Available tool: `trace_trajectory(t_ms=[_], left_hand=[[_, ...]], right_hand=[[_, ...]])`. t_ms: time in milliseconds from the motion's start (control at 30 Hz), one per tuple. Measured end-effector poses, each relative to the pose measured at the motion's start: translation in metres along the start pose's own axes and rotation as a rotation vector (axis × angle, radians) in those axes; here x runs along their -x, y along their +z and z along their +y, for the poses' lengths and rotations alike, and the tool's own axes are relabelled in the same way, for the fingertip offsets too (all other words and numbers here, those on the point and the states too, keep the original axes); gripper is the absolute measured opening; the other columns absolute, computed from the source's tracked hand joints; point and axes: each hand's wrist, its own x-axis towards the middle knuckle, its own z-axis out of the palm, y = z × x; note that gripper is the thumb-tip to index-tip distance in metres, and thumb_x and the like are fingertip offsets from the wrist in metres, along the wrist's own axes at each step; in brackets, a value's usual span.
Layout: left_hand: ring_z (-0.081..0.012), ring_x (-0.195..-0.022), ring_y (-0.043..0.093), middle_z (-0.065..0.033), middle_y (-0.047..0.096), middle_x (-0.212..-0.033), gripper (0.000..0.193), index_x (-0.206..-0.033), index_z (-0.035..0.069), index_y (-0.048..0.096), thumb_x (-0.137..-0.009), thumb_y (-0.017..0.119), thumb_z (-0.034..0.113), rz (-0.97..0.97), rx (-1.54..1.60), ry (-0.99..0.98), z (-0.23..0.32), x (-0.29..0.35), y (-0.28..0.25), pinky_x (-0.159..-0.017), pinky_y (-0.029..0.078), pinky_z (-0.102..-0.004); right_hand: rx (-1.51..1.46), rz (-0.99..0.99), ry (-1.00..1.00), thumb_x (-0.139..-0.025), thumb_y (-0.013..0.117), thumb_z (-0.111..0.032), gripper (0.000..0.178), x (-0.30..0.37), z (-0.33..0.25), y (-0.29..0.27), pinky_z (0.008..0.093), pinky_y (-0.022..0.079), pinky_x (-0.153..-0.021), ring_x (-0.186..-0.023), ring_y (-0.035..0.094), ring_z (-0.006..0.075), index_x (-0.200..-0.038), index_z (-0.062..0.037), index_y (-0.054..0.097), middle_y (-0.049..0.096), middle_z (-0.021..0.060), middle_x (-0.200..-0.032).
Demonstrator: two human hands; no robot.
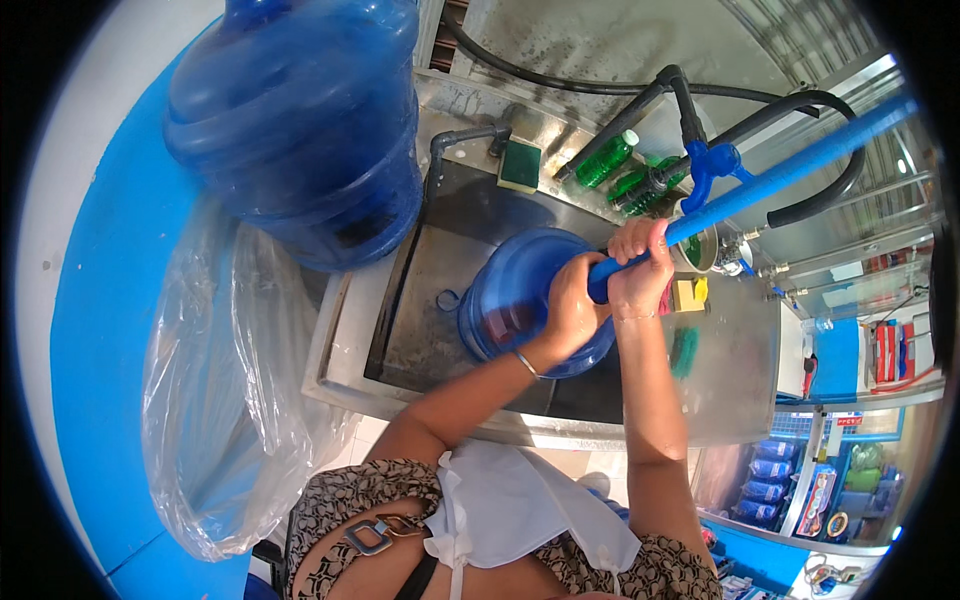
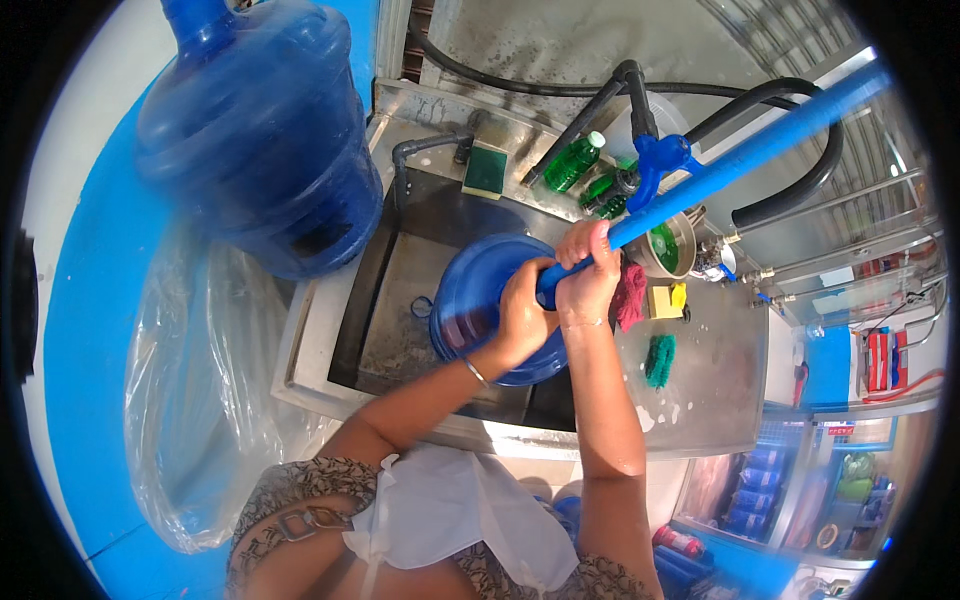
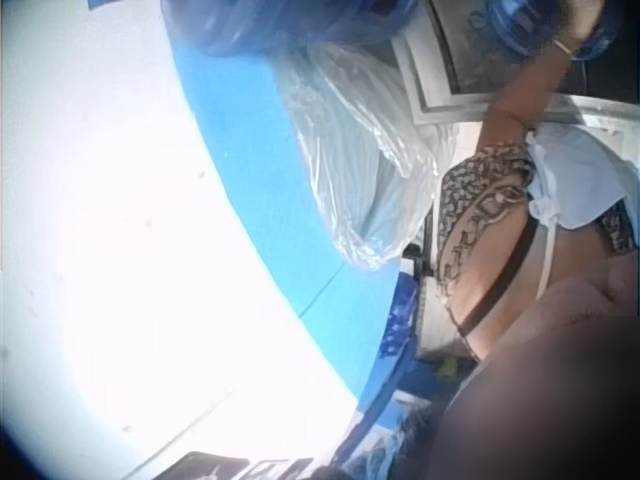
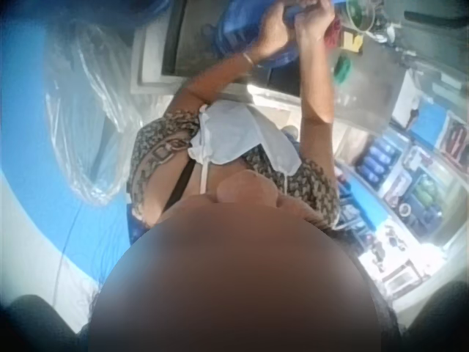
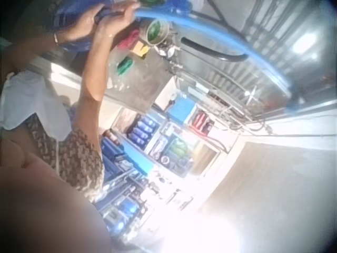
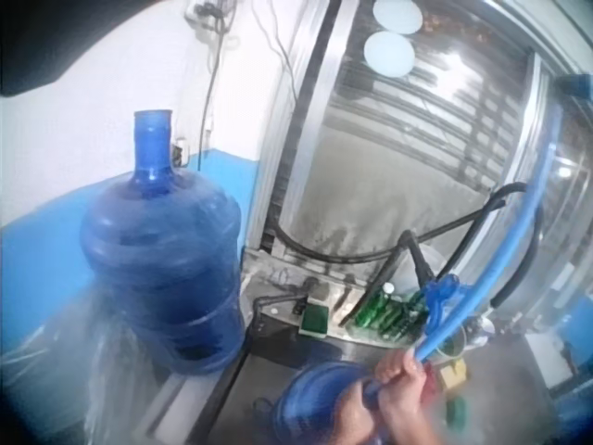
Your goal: The person fills a large blue water dispenser bottle at a sink using a hose and tap. They rinse the bottle, insert the hose, and fill it with water. The person then removes the hose, shakes the bottle, and places it on the floor.
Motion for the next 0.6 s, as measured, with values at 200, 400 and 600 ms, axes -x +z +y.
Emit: trace_trajectory(t_ms=[200,400,600], left_hand=[[-0.0392,-0.114,0.045,-0.0224,0.046,-0.123,0.087,-0.144,-0.003,0.031,-0.072,0.077,0.017,0.274,-0.149,0.136,0.008,0.038,0.008,-0.097,0.035,-0.0524],[-0.0376,-0.115,0.053,-0.0199,0.052,-0.123,0.096,-0.14,0.005,0.037,-0.059,0.088,0.016,-0.122,-0.09,0.205,-0.013,-0.031,-0.018,-0.098,0.042,-0.0453],[-0.0354,-0.105,0.064,-0.0162,0.063,-0.114,0.092,-0.136,0.008,0.041,-0.06,0.091,0.016,-0.714,0.086,0.125,-0.016,-0.042,-0.012,-0.093,0.05,-0.0424]], right_hand=[[-0.064,0.429,-0.034,-0.091,0.072,-0.033,0.028,0.002,-0.004,-0.001,0.0266,0.033,-0.057,-0.058,0.037,0.0097,-0.084,-0.0151,0.051,0.039,-0.0053,-0.062],[-0.112,0.198,0.019,-0.091,0.071,-0.023,0.02,0.017,-0.015,-0.016,0.0309,0.041,-0.073,-0.075,0.051,0.0162,-0.091,-0.0101,0.055,0.055,0.0027,-0.08],[0.608,0.263,-0.44,-0.091,0.071,-0.012,0.018,0.014,-0.118,0.006,0.0291,0.044,-0.084,-0.088,0.059,0.0151,-0.102,-0.0025,0.061,0.064,0.0041,-0.093]])
